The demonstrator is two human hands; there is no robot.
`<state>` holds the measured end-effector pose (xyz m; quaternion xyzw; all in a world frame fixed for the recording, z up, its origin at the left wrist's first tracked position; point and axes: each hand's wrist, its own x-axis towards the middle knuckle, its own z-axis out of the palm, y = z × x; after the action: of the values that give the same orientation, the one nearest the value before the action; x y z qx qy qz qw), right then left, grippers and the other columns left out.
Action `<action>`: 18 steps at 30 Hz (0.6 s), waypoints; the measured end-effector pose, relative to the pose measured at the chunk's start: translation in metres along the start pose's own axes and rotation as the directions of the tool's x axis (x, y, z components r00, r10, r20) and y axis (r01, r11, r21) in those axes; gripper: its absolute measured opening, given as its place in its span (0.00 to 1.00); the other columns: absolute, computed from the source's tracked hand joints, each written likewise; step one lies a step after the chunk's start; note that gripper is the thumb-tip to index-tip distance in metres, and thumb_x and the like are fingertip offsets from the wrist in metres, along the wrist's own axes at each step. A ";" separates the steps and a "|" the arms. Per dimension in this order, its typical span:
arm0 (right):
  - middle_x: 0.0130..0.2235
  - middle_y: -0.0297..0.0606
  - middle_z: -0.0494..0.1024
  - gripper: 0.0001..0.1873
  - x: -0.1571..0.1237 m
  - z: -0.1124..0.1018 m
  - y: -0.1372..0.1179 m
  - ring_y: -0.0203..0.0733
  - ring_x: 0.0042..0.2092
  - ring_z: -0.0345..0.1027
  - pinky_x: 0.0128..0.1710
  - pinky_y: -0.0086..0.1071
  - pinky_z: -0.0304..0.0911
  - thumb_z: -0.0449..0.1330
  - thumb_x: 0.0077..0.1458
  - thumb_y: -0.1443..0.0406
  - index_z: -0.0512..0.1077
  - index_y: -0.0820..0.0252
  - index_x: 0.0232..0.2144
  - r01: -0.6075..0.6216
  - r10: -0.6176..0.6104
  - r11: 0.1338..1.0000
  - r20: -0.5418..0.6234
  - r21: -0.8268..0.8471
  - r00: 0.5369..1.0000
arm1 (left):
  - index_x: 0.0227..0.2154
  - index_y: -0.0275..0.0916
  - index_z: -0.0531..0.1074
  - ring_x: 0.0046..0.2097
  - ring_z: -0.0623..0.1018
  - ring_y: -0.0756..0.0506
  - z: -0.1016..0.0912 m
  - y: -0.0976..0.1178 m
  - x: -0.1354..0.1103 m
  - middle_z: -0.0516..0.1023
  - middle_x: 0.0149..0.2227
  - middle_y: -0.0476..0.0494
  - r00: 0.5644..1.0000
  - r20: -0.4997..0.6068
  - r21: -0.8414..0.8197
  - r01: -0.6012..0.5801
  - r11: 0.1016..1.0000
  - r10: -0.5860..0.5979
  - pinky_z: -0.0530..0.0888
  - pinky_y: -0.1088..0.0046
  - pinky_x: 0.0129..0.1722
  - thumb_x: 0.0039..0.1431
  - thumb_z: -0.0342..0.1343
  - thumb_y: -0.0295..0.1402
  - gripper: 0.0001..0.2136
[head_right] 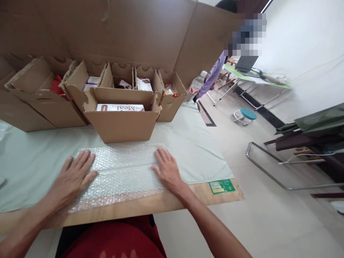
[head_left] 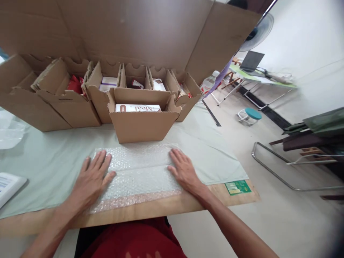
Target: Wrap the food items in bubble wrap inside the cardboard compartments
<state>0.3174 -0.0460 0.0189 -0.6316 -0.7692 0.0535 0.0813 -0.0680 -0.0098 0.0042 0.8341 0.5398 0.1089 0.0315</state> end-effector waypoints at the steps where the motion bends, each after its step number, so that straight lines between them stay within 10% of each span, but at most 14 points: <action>1: 0.70 0.54 0.63 0.30 -0.009 -0.004 0.014 0.61 0.71 0.55 0.66 0.58 0.56 0.51 0.70 0.56 0.62 0.62 0.68 -0.083 0.081 0.996 -0.050 -0.026 0.995 | 0.68 0.29 0.61 0.74 0.57 0.31 -0.004 -0.004 -0.003 0.58 0.72 0.26 1.000 -0.013 0.013 0.027 1.000 -0.027 0.49 0.43 0.71 0.71 0.35 0.48 0.33; 4: 0.70 0.55 0.64 0.29 -0.021 -0.013 0.019 0.62 0.71 0.56 0.65 0.60 0.57 0.49 0.71 0.57 0.60 0.61 0.69 -0.180 0.168 0.982 -0.178 -0.053 0.970 | 0.68 0.31 0.61 0.74 0.55 0.31 -0.011 0.008 0.002 0.57 0.73 0.26 0.998 -0.048 0.016 0.039 0.999 -0.039 0.47 0.43 0.71 0.71 0.35 0.48 0.33; 11: 0.68 0.47 0.68 0.26 -0.005 -0.014 -0.046 0.55 0.69 0.61 0.66 0.54 0.58 0.54 0.68 0.58 0.67 0.54 0.65 0.232 -0.235 0.962 0.007 0.146 0.972 | 0.67 0.42 0.64 0.73 0.60 0.35 0.002 0.038 0.016 0.61 0.72 0.36 0.971 0.051 -0.114 -0.226 0.967 0.233 0.53 0.46 0.72 0.71 0.43 0.48 0.27; 18: 0.62 0.53 0.74 0.29 0.049 -0.049 0.008 0.55 0.60 0.71 0.57 0.51 0.68 0.55 0.65 0.54 0.66 0.60 0.63 -0.091 0.207 0.834 -0.157 0.544 0.966 | 0.74 0.45 0.41 0.76 0.49 0.34 -0.028 0.035 0.046 0.43 0.77 0.36 0.982 -0.048 -0.541 0.128 0.832 -0.182 0.58 0.45 0.71 0.70 0.46 0.49 0.36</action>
<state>0.3251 0.0029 0.0679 -0.6445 -0.6594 0.2039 0.3291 -0.0243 0.0155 0.0446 0.7393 0.5547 0.2926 0.2450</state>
